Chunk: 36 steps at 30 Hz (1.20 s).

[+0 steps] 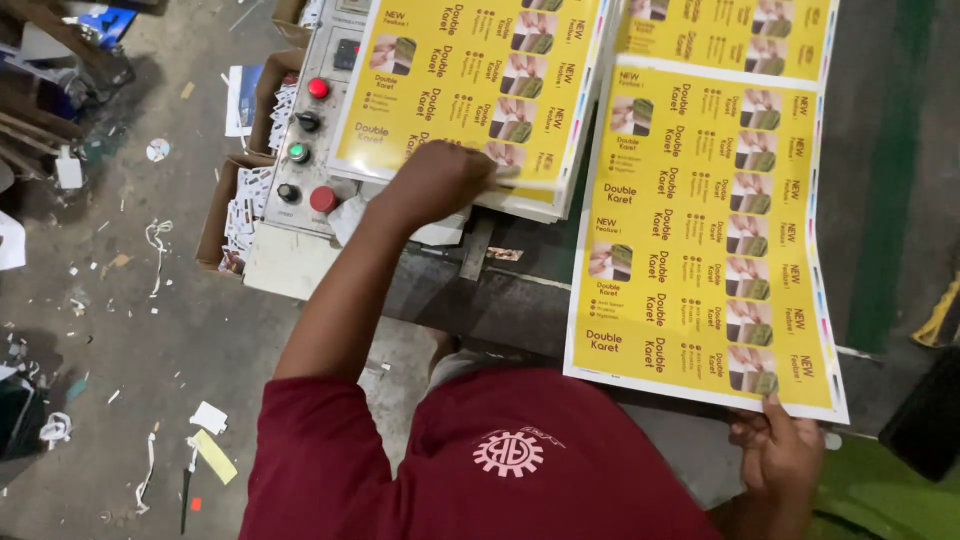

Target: Sort and inspect printed sheets at a finishing station in a print shop.

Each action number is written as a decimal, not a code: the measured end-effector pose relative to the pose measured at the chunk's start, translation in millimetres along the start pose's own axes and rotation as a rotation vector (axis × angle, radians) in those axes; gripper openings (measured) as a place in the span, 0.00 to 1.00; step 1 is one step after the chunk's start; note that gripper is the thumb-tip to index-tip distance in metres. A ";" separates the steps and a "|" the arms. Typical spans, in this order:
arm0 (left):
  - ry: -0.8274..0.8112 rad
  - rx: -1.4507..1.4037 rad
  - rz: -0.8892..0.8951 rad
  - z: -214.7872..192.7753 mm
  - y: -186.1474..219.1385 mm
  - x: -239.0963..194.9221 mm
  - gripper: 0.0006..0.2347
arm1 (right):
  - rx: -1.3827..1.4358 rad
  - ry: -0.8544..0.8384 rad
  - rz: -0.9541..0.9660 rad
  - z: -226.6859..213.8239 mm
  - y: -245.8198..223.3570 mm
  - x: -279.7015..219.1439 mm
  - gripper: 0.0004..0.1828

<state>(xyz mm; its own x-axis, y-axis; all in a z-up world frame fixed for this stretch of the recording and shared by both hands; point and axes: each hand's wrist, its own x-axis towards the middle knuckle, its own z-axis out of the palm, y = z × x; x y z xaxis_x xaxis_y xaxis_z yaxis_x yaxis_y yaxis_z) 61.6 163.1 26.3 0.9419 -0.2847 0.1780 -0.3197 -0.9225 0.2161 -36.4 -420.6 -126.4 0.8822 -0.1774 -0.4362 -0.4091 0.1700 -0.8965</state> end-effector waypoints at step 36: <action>0.324 -0.376 0.193 49.8 186.8 -26.5 0.05 | -0.093 -0.374 0.114 150.7 -24.3 -21.5 0.32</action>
<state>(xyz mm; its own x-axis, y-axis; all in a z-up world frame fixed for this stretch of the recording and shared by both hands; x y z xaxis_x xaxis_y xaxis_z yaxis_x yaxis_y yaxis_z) -18.0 -14.7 14.1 0.8016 -0.2903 0.5226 -0.5545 -0.6876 0.4686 -10.3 -274.8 -83.6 0.8471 0.2051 -0.4902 -0.5133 0.0770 -0.8547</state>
